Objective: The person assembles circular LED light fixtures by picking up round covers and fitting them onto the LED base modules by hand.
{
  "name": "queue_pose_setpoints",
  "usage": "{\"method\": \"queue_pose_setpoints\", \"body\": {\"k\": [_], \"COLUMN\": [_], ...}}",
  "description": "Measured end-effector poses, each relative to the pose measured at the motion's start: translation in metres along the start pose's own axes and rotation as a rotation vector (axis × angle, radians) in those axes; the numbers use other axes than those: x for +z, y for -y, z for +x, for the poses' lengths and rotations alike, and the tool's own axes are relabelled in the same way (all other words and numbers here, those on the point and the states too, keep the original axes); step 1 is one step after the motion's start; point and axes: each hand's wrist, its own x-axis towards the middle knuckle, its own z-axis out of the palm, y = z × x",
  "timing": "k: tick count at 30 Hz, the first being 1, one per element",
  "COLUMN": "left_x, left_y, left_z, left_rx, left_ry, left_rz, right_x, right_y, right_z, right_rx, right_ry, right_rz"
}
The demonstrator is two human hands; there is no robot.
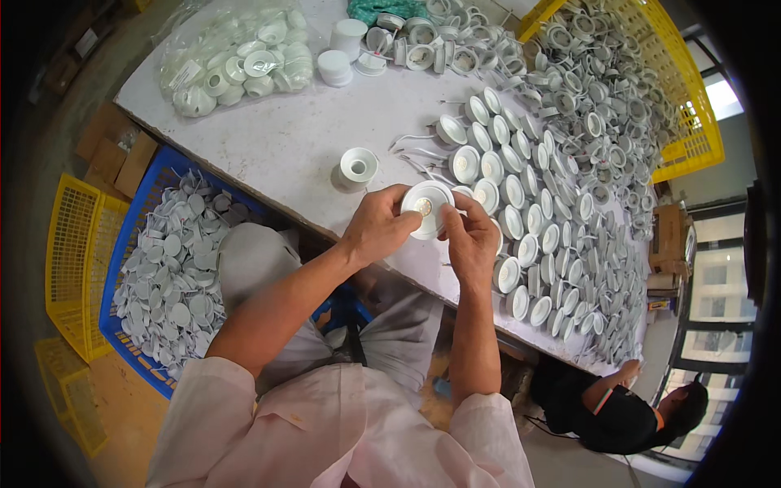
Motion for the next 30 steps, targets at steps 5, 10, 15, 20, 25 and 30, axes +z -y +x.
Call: {"method": "queue_pose_setpoints", "body": {"k": [5,10,15,20,25,30], "left_x": [0.002,0.003,0.004,-0.001,0.005,-0.001], "left_y": [-0.001,0.003,0.004,0.007,0.000,0.009], "left_z": [-0.004,-0.002,0.000,0.001,0.004,0.000], "left_rx": [-0.018,0.002,-0.039,-0.070,-0.156,-0.167], "left_ry": [0.002,0.020,0.053,0.148,0.303,0.272], "left_rz": [0.038,0.064,0.080,0.002,-0.017,0.085], "right_x": [0.007,0.006,0.004,-0.002,-0.021,-0.029], "right_y": [0.002,-0.002,-0.001,-0.003,-0.013,-0.008], "right_z": [-0.005,-0.006,-0.009,-0.009,-0.013,-0.017], "right_rx": [-0.008,-0.064,-0.182,-0.163,-0.076,-0.129], "right_ry": [-0.050,-0.085,-0.132,-0.138,-0.188,-0.100], "right_rz": [-0.026,-0.060,-0.176,-0.149,-0.122,-0.182]}}
